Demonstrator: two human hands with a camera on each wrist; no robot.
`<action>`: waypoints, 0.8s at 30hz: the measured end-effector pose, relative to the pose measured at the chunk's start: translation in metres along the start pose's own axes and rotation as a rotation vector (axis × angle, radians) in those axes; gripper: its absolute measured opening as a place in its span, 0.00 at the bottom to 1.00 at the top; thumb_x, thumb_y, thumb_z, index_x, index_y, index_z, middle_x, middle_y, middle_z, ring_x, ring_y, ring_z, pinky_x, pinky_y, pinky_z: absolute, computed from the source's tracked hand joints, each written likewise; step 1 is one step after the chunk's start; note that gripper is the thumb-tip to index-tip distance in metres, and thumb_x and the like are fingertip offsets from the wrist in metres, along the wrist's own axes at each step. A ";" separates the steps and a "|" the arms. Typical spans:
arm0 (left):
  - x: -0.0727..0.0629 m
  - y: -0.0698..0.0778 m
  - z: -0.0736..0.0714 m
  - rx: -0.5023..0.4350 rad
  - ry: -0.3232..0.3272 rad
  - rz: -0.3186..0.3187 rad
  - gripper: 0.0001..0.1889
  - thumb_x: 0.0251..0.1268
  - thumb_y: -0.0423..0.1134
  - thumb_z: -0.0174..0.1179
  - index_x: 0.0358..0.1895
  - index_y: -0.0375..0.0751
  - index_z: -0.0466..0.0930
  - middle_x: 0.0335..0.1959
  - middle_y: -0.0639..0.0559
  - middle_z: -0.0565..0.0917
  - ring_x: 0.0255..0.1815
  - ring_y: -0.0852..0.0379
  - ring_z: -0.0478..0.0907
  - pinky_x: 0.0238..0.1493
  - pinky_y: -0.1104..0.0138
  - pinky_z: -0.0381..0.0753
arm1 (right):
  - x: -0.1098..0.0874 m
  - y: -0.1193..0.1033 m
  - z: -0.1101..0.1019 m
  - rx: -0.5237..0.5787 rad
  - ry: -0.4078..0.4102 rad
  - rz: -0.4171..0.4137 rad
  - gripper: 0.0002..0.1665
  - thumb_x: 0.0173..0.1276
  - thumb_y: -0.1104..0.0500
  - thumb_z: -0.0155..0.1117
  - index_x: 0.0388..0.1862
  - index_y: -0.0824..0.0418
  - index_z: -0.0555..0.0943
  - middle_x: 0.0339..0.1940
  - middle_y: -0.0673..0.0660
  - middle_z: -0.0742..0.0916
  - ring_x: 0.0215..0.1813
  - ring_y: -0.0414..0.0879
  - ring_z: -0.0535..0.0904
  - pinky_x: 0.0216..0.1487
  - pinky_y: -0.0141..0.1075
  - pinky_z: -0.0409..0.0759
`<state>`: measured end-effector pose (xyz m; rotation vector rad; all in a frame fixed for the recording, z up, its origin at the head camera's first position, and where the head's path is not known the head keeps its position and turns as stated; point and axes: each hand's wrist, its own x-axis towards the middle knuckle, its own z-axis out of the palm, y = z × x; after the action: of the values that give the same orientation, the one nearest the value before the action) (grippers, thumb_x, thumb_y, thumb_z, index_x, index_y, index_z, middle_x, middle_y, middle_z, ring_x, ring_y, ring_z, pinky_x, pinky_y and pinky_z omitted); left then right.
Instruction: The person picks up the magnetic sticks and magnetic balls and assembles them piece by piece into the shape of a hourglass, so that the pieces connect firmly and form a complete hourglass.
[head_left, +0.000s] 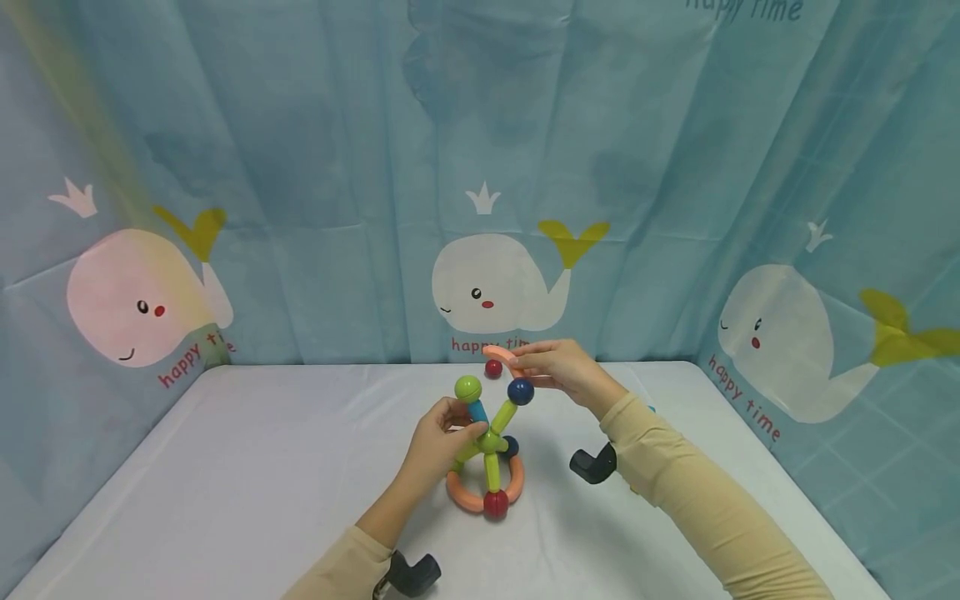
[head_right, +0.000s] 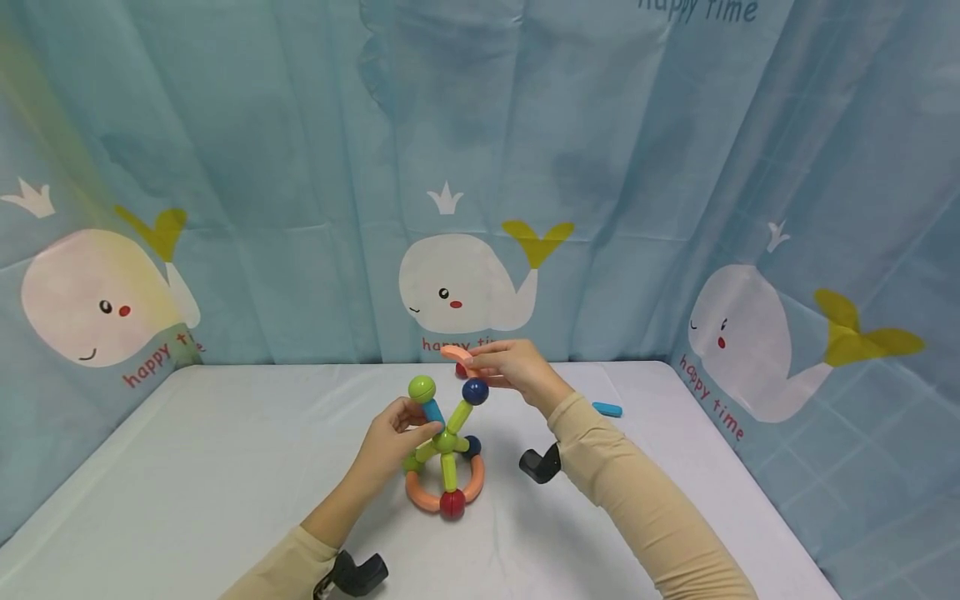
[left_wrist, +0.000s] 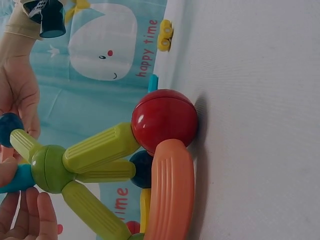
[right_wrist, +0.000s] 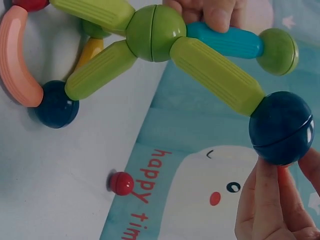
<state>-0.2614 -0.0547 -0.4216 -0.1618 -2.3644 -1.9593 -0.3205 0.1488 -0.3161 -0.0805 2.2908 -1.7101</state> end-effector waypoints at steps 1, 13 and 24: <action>0.000 0.000 0.000 -0.001 0.000 0.003 0.17 0.63 0.42 0.68 0.49 0.39 0.77 0.45 0.48 0.83 0.52 0.55 0.79 0.55 0.62 0.79 | 0.000 0.000 0.000 0.002 -0.002 -0.004 0.21 0.68 0.57 0.68 0.57 0.64 0.83 0.54 0.59 0.87 0.46 0.43 0.85 0.64 0.47 0.79; -0.002 0.000 0.000 -0.014 0.002 0.023 0.16 0.62 0.43 0.69 0.48 0.39 0.78 0.43 0.48 0.83 0.50 0.55 0.80 0.52 0.64 0.79 | -0.003 0.001 0.001 -0.011 -0.006 -0.053 0.21 0.65 0.56 0.70 0.55 0.63 0.84 0.47 0.57 0.89 0.47 0.45 0.85 0.60 0.45 0.82; -0.002 -0.001 0.001 -0.029 0.000 0.027 0.16 0.62 0.43 0.69 0.48 0.39 0.78 0.44 0.48 0.84 0.50 0.55 0.79 0.51 0.66 0.78 | -0.003 0.002 0.005 -0.051 -0.005 -0.055 0.18 0.67 0.55 0.67 0.53 0.60 0.86 0.46 0.55 0.89 0.51 0.48 0.83 0.67 0.52 0.76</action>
<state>-0.2600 -0.0543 -0.4229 -0.1938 -2.3225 -1.9821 -0.3164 0.1452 -0.3184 -0.1597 2.3496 -1.6765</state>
